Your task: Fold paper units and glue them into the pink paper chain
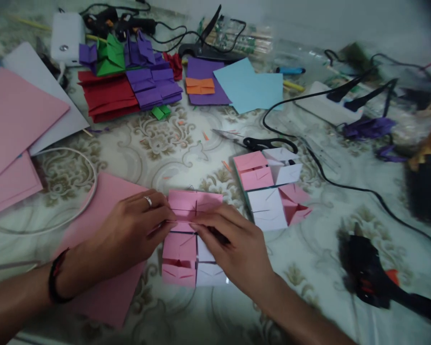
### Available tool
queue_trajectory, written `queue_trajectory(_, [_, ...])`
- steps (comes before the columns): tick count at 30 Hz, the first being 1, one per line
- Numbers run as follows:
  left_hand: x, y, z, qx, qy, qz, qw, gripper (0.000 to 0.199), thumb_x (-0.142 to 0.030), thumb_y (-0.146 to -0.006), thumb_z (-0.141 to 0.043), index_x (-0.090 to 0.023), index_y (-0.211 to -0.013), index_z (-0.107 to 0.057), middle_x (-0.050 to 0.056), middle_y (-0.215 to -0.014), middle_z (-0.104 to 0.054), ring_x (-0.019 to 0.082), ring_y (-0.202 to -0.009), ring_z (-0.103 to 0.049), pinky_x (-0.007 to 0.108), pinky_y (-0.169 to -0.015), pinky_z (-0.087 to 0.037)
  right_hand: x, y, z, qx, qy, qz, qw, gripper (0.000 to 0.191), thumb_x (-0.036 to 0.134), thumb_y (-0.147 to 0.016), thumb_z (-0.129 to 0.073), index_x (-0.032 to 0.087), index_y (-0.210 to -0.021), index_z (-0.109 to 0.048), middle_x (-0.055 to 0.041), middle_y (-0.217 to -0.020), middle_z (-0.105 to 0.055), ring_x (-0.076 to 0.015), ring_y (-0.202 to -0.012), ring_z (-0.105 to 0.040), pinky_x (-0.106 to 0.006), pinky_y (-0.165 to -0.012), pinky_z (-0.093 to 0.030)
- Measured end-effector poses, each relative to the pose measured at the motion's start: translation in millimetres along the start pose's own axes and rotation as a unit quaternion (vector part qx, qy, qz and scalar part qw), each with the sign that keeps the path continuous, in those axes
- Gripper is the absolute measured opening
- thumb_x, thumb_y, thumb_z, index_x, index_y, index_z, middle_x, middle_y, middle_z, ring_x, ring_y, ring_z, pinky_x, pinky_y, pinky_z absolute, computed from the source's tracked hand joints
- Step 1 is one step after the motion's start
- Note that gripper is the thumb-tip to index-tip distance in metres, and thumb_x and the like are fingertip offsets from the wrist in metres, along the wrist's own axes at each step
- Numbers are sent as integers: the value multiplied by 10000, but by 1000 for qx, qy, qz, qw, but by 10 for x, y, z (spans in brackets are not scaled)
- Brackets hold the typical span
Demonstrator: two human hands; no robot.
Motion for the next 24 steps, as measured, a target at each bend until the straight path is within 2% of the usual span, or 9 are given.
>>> queue_trajectory(5, [-9,-8,2,6,-13,-8,1000,211,-101,-972,-571,-165,-876,-748,66,-888,-750,188,-816,-708,305,-742,-583,2,-15,-36,4,1,23,1000,89,148,-984,-676,187,-995,-755,-34,-913,-759,-190,-879,-705,-349,-820,-564])
queue_trajectory(9, [16,-13,24,19,-16,18,1000,217,-82,-957,-578,-159,-850,-750,51,-879,-739,182,-837,-697,300,-777,-567,-8,-31,-62,-1,-2,39,999,104,157,-986,-676,177,-909,-743,-32,-864,-752,-184,-827,-697,-328,-781,-547])
queue_trajectory(12, [10,-12,15,39,-42,13,998,229,-93,-983,-541,-158,-872,-731,36,-874,-721,178,-870,-683,299,-819,-544,-19,-49,-85,-2,-5,43,999,122,140,-974,-676,173,-866,-721,-32,-848,-731,-185,-822,-684,-324,-783,-531])
queue_trajectory(15, [10,-10,32,23,-56,-2,998,77,-138,-931,-648,-157,-935,-723,44,-932,-733,183,-866,-690,292,-799,-530,-42,-67,-105,2,-14,28,1000,53,175,-967,-691,180,-926,-725,-40,-876,-715,-189,-821,-668,-325,-776,-523])
queue_trajectory(18, [-2,-7,64,-5,-26,-22,999,38,-173,-913,-708,-160,-937,-734,43,-912,-731,170,-814,-683,279,-766,-513,-24,-74,-91,-6,-52,35,998,66,203,-977,-683,202,-1014,-738,-49,-928,-726,-192,-842,-670,-321,-776,-520])
queue_trajectory(24, [17,-11,13,9,41,-22,999,137,-83,-903,-673,-174,-849,-760,42,-844,-734,176,-841,-682,269,-782,-499,-31,-73,-114,1,-86,57,995,74,173,-953,-708,210,-906,-751,-53,-915,-728,-205,-879,-685,-340,-826,-529])
Point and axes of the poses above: each hand's wrist, its own y-axis away from the middle knuckle, its own z-axis out of the back of the hand, x = y × z, the point moved 8 cm from there along -y, towards the middle knuckle
